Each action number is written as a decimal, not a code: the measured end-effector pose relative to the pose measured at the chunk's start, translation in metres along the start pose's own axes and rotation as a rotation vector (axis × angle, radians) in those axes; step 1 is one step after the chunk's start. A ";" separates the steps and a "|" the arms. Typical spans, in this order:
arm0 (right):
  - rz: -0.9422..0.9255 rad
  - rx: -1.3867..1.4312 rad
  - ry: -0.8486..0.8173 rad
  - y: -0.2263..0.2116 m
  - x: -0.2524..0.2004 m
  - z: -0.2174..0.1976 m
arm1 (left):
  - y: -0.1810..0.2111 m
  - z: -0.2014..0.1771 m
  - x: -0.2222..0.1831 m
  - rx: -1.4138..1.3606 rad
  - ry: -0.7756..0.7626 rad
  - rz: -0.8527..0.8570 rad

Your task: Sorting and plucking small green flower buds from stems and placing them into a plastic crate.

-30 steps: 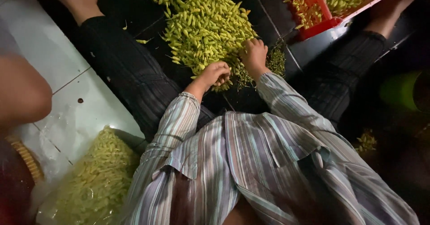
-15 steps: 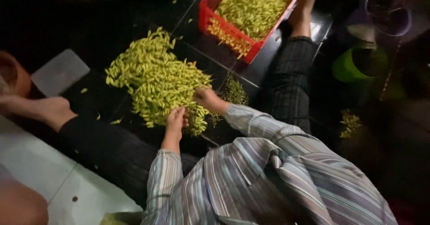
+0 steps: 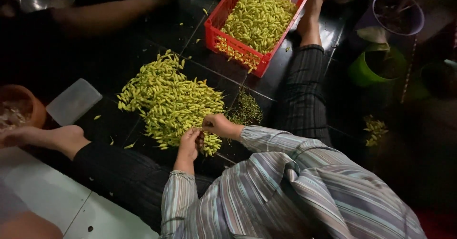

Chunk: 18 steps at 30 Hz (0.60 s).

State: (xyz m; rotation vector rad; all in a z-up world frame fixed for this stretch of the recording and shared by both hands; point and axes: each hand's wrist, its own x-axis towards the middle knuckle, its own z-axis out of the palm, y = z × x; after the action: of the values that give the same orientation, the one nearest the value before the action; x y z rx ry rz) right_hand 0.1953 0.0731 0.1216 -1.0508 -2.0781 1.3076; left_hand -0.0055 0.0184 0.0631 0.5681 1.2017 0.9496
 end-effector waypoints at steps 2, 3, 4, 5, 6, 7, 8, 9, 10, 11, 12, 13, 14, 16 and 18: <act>-0.006 0.019 0.021 -0.010 -0.003 -0.003 | -0.002 -0.001 0.001 -0.016 0.005 0.000; -0.008 0.038 0.038 -0.015 -0.005 -0.005 | -0.004 -0.001 0.002 -0.035 0.012 -0.002; -0.006 0.038 0.038 -0.009 -0.003 -0.003 | 0.000 -0.001 0.004 -0.036 0.011 -0.005; 0.020 0.021 0.068 -0.003 -0.003 0.002 | 0.001 -0.001 0.003 -0.039 0.016 -0.013; 0.047 0.004 0.098 0.004 -0.002 0.008 | 0.000 -0.003 0.002 -0.042 0.021 -0.021; 0.059 0.014 0.062 -0.003 -0.006 0.006 | 0.001 0.005 0.000 -0.063 0.049 -0.040; 0.064 0.021 0.120 -0.008 -0.007 0.005 | 0.003 0.012 0.000 0.008 0.093 -0.112; 0.078 0.037 0.164 -0.013 -0.010 0.010 | -0.001 0.014 -0.006 0.074 0.148 -0.201; 0.099 0.058 0.113 -0.003 -0.012 0.013 | -0.014 0.008 0.003 0.047 0.186 -0.237; 0.070 -0.028 0.138 0.008 -0.012 0.016 | -0.028 0.000 0.013 0.026 0.113 -0.114; 0.038 -0.113 0.162 0.018 -0.011 0.020 | -0.042 -0.008 0.021 0.009 0.045 0.012; 0.040 -0.101 0.123 0.024 -0.015 0.024 | -0.049 -0.009 0.021 -0.010 0.079 -0.001; 0.049 -0.161 0.137 0.030 -0.020 0.027 | -0.056 -0.009 0.020 0.017 0.061 -0.010; 0.050 -0.227 0.153 0.034 -0.018 0.026 | -0.048 -0.004 0.020 0.041 0.041 -0.012; 0.027 -0.340 0.267 0.031 -0.018 0.025 | -0.030 0.006 0.009 -0.008 0.030 -0.084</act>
State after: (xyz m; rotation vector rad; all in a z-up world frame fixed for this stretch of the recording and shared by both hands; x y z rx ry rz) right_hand 0.1990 0.0527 0.0832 -1.3188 -2.1240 0.7862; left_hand 0.0098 0.0113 0.0356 0.4944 1.2389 0.8945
